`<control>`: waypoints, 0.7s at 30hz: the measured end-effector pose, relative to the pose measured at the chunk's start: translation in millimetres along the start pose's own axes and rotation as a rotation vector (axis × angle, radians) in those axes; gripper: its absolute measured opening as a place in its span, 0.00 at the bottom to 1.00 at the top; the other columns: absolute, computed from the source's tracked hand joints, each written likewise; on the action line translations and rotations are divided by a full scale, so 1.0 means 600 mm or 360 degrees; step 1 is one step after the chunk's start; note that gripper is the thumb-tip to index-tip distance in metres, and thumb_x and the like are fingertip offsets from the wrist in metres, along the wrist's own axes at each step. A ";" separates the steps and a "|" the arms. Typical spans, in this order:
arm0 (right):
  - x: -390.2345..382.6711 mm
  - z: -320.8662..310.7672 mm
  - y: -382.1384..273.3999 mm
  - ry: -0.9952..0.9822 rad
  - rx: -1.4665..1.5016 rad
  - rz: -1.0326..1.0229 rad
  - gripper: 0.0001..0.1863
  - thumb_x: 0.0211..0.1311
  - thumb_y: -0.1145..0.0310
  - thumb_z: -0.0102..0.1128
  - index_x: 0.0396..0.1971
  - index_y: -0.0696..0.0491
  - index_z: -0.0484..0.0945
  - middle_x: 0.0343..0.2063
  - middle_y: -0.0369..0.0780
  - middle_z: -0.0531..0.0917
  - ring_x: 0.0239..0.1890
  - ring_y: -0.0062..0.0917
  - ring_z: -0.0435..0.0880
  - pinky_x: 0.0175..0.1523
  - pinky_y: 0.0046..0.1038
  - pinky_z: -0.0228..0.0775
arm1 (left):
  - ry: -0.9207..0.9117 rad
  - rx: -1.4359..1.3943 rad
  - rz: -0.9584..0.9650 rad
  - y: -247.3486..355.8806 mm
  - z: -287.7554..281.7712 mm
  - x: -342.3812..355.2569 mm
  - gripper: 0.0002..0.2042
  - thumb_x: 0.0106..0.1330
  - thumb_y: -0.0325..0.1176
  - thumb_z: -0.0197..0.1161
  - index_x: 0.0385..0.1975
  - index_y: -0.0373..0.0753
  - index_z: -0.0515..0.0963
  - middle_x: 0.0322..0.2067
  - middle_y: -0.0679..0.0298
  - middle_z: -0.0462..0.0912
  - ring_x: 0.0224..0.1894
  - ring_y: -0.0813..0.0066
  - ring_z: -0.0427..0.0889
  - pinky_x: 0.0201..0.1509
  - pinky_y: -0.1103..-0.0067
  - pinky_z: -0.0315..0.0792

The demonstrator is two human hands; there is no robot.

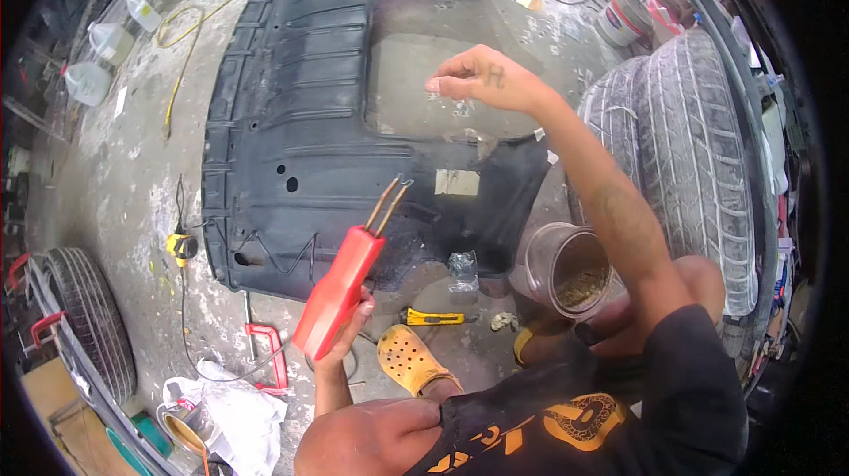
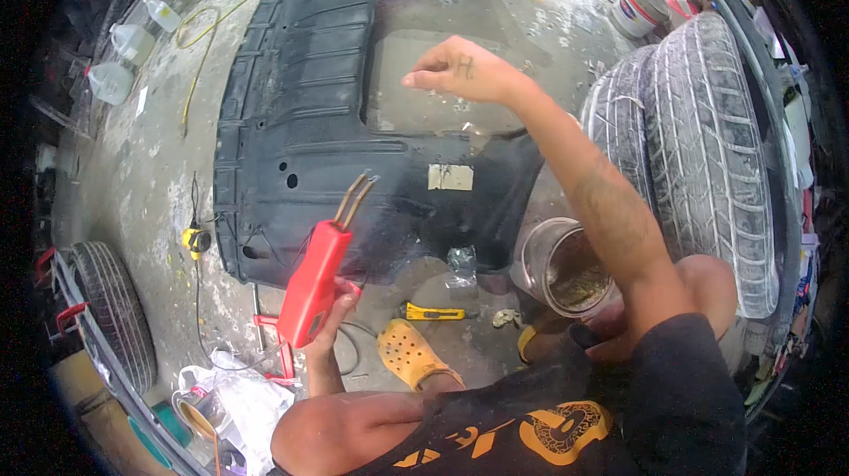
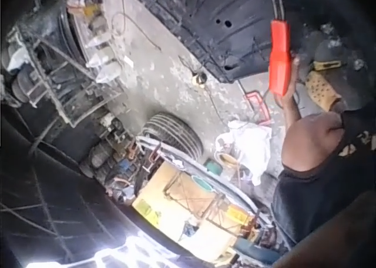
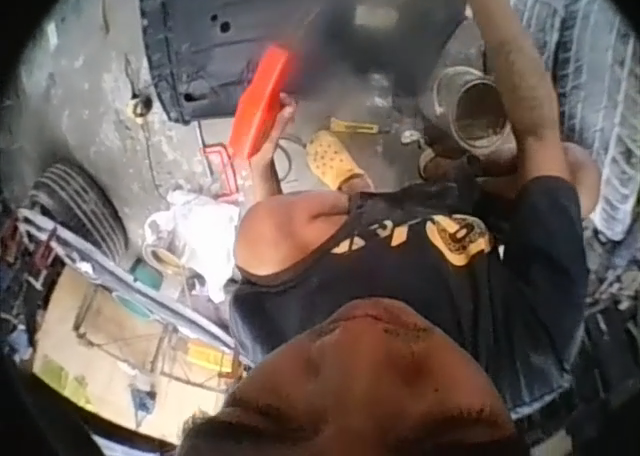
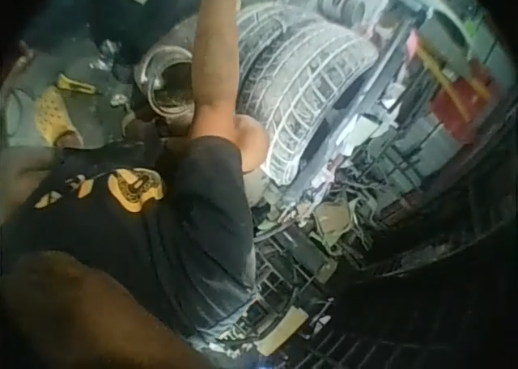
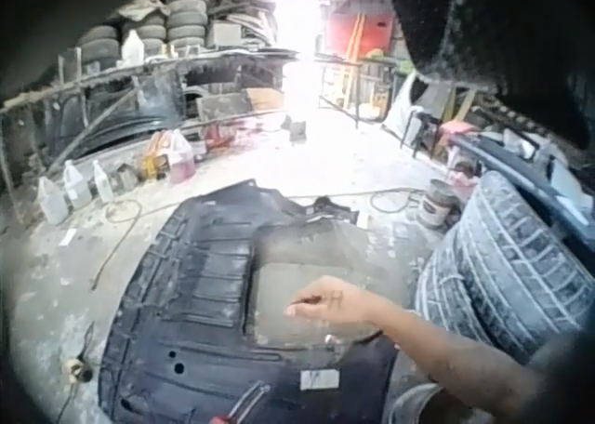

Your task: Repairing a crack in an automotive plastic splash guard using a heat stapler tool.

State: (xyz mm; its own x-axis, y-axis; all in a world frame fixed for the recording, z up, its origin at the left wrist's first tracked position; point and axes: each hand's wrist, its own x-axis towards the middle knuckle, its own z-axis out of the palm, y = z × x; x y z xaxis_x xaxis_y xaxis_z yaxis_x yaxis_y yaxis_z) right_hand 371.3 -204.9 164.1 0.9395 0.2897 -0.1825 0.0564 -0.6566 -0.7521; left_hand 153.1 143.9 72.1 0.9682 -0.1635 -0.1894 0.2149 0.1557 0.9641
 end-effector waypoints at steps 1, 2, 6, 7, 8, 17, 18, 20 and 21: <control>0.007 -0.006 0.039 -0.0084 -0.0061 0.0155 0.25 0.62 0.47 0.62 0.39 0.57 0.85 0.31 0.43 0.86 0.38 0.27 0.84 0.46 0.30 0.74 | -0.0042 0.0269 0.0120 -0.018 -0.013 0.011 0.10 0.56 0.26 0.71 0.36 0.35 0.80 0.29 0.62 0.83 0.29 0.71 0.82 0.35 0.76 0.75; 0.005 -0.008 0.059 -0.0079 -0.0060 0.0165 0.25 0.62 0.47 0.62 0.39 0.57 0.85 0.31 0.43 0.86 0.38 0.27 0.84 0.46 0.30 0.74 | -0.0080 0.0541 0.0243 -0.027 -0.027 0.022 0.08 0.55 0.27 0.72 0.33 0.36 0.81 0.29 0.63 0.83 0.30 0.72 0.83 0.36 0.76 0.75; -0.013 0.002 0.116 -0.0350 -0.0292 0.0364 0.30 0.62 0.42 0.59 0.43 0.58 0.84 0.35 0.44 0.86 0.38 0.30 0.84 0.46 0.32 0.75 | -0.0200 0.0905 0.0269 0.051 -0.061 0.074 0.12 0.50 0.30 0.77 0.32 0.37 0.83 0.28 0.62 0.85 0.30 0.72 0.84 0.36 0.76 0.76; -0.015 0.008 0.126 -0.0393 -0.0243 0.0361 0.33 0.62 0.40 0.58 0.46 0.59 0.83 0.36 0.44 0.86 0.36 0.28 0.83 0.44 0.31 0.75 | -0.0229 0.1000 0.0349 0.066 -0.073 0.090 0.12 0.50 0.31 0.78 0.32 0.38 0.83 0.28 0.62 0.85 0.30 0.73 0.84 0.37 0.76 0.76; -0.015 0.015 0.133 -0.0391 -0.0222 0.0355 0.33 0.62 0.40 0.58 0.46 0.59 0.83 0.36 0.44 0.86 0.36 0.28 0.83 0.44 0.31 0.75 | -0.0256 0.1101 0.0429 0.084 -0.090 0.104 0.12 0.49 0.31 0.78 0.32 0.38 0.83 0.28 0.63 0.85 0.31 0.73 0.84 0.37 0.77 0.76; -0.001 0.054 0.172 -0.0611 0.0135 0.0697 0.43 0.59 0.33 0.57 0.50 0.64 0.79 0.43 0.51 0.84 0.40 0.35 0.86 0.46 0.30 0.80 | -0.0911 0.1291 0.0286 0.153 -0.062 0.262 0.17 0.54 0.36 0.77 0.37 0.35 0.79 0.32 0.64 0.79 0.38 0.72 0.78 0.44 0.77 0.71; 0.002 0.058 0.169 -0.0652 0.0202 0.0743 0.45 0.58 0.33 0.58 0.50 0.66 0.78 0.42 0.53 0.83 0.38 0.36 0.86 0.45 0.31 0.81 | -0.1106 0.1307 0.0590 0.140 -0.062 0.273 0.17 0.54 0.36 0.76 0.36 0.34 0.79 0.32 0.62 0.79 0.38 0.69 0.77 0.44 0.75 0.70; -0.001 0.064 0.176 -0.0687 0.0302 0.0810 0.46 0.56 0.32 0.59 0.50 0.68 0.77 0.40 0.56 0.82 0.37 0.36 0.87 0.44 0.31 0.82 | -0.1178 0.1355 0.0315 0.125 -0.056 0.290 0.16 0.54 0.37 0.74 0.35 0.34 0.78 0.34 0.59 0.79 0.38 0.62 0.74 0.45 0.71 0.68; -0.007 0.066 0.186 -0.0620 0.0353 0.0774 0.48 0.55 0.31 0.60 0.49 0.69 0.76 0.38 0.57 0.82 0.35 0.37 0.87 0.43 0.31 0.82 | -0.1287 0.1320 0.0418 0.117 -0.045 0.303 0.16 0.55 0.38 0.73 0.35 0.34 0.79 0.34 0.58 0.79 0.37 0.60 0.73 0.45 0.69 0.67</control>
State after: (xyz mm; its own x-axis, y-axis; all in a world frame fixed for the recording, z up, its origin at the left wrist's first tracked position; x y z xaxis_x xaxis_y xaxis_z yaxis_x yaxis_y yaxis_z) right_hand 360.3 -251.6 55.9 0.6470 0.2548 -0.7186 -0.4533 -0.6294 -0.6312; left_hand 347.3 151.1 100.2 0.5441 -0.8350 -0.0825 -0.4152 -0.3534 0.8383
